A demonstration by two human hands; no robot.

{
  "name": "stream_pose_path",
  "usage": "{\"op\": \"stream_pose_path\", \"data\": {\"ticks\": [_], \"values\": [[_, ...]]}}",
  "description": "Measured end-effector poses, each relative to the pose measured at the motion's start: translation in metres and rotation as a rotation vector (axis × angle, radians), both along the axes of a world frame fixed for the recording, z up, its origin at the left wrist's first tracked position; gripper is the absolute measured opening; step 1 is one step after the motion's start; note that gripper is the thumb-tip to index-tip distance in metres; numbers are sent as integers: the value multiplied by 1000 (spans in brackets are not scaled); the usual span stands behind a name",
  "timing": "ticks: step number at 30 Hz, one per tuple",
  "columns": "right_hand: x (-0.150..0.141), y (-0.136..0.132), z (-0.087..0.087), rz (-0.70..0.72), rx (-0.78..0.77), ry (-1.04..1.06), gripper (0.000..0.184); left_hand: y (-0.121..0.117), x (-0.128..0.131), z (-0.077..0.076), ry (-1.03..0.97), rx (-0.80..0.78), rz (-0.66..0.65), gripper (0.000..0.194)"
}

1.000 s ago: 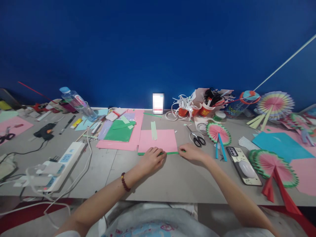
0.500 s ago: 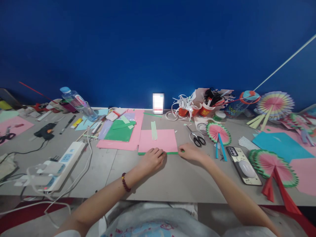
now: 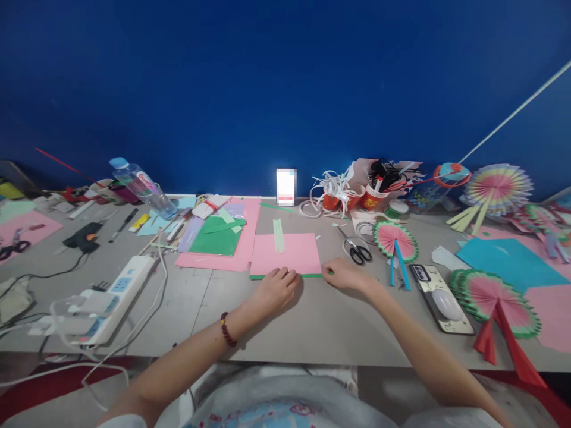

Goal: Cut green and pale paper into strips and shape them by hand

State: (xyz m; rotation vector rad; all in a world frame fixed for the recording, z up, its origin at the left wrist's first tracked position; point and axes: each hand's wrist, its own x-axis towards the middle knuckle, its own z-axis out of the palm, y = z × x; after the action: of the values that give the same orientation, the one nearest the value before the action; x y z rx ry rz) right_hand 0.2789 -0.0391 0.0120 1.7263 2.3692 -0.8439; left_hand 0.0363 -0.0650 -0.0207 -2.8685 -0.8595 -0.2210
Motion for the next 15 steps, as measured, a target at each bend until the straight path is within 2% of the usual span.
{"op": "stream_pose_path", "data": {"ticks": [6, 15], "values": [[2, 0, -2, -2, -3, 27, 20, 0, 1, -1, -18, 1, 6, 25], [2, 0, -2, -6, 11, 38, 21, -2, 1, -1, -22, 26, 14, 28]]}}
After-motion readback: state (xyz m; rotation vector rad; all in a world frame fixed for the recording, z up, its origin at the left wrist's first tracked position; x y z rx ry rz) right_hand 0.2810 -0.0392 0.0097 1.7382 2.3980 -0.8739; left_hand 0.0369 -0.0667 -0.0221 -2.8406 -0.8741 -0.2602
